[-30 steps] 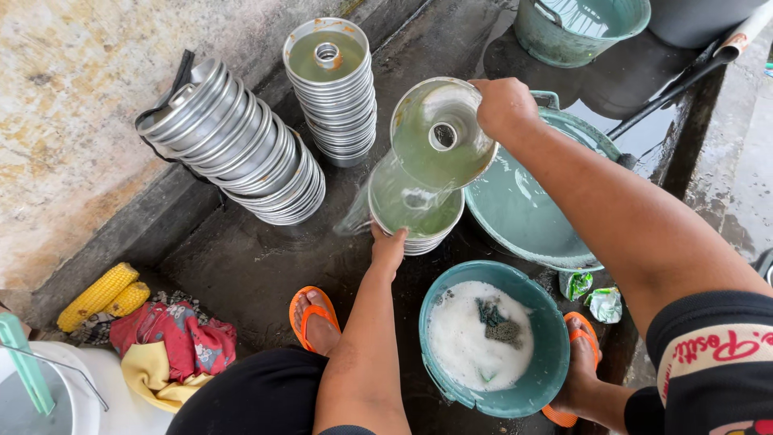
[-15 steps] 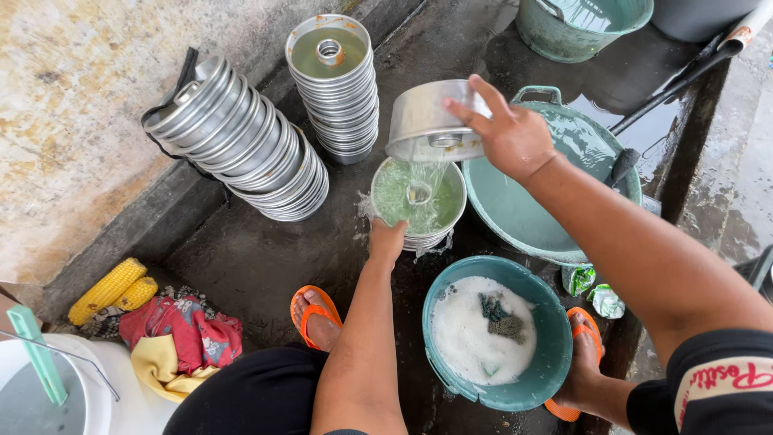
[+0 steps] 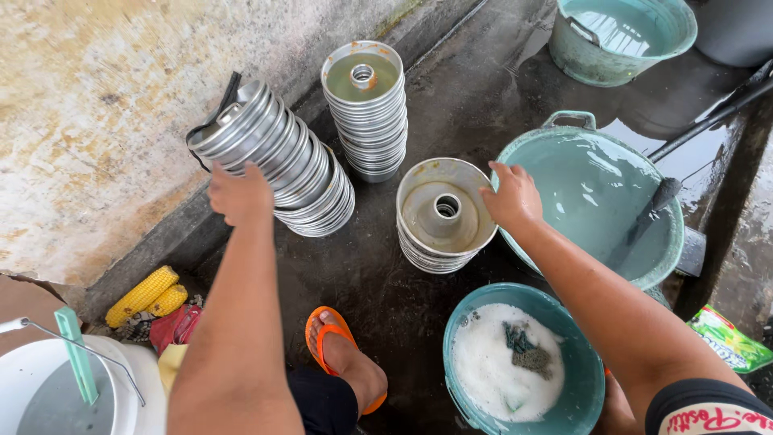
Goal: The person scrubs the inside and outside of metal molds with a sponge, rinses them in a basin of water, and stacks them in a basket. The person repeats this process for multiple molds.
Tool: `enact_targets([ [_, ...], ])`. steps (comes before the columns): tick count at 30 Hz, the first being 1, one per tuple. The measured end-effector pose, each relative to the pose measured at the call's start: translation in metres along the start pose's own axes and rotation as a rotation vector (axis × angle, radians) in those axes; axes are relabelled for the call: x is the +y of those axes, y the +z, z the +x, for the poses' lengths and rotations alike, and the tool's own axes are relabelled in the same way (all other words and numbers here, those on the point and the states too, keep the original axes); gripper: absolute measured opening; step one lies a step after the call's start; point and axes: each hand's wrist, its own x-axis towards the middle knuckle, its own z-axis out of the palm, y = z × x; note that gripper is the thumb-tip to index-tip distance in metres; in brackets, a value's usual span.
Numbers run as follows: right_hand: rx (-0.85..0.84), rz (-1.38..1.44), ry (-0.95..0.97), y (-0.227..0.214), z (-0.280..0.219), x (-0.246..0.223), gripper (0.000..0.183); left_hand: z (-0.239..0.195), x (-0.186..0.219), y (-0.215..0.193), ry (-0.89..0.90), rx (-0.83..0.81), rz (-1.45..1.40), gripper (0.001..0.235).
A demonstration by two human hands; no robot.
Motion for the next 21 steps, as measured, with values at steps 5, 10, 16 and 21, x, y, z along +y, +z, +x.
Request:
enact_targets([
  [5,-0.343,0.808,0.247,0.047,0.091,-0.086,0.044,0.088,0.0,-0.044,-0.054,-0.164,-0.108,0.089],
  [10,-0.776,1.247,0.525,0.117,0.165,-0.19,0.066,0.113,-0.008,-0.028,-0.43,-0.395,-0.58,0.102],
  [16,-0.986,1.237,0.728,0.165,0.19,-0.245,0.096,0.111,-0.012,-0.018,-0.491,-0.541,-0.793,0.115],
  [21,-1.099,1.247,0.75,0.179,0.181,-0.265,0.098,0.108,-0.017,-0.021,-0.441,-0.773,-0.85,0.114],
])
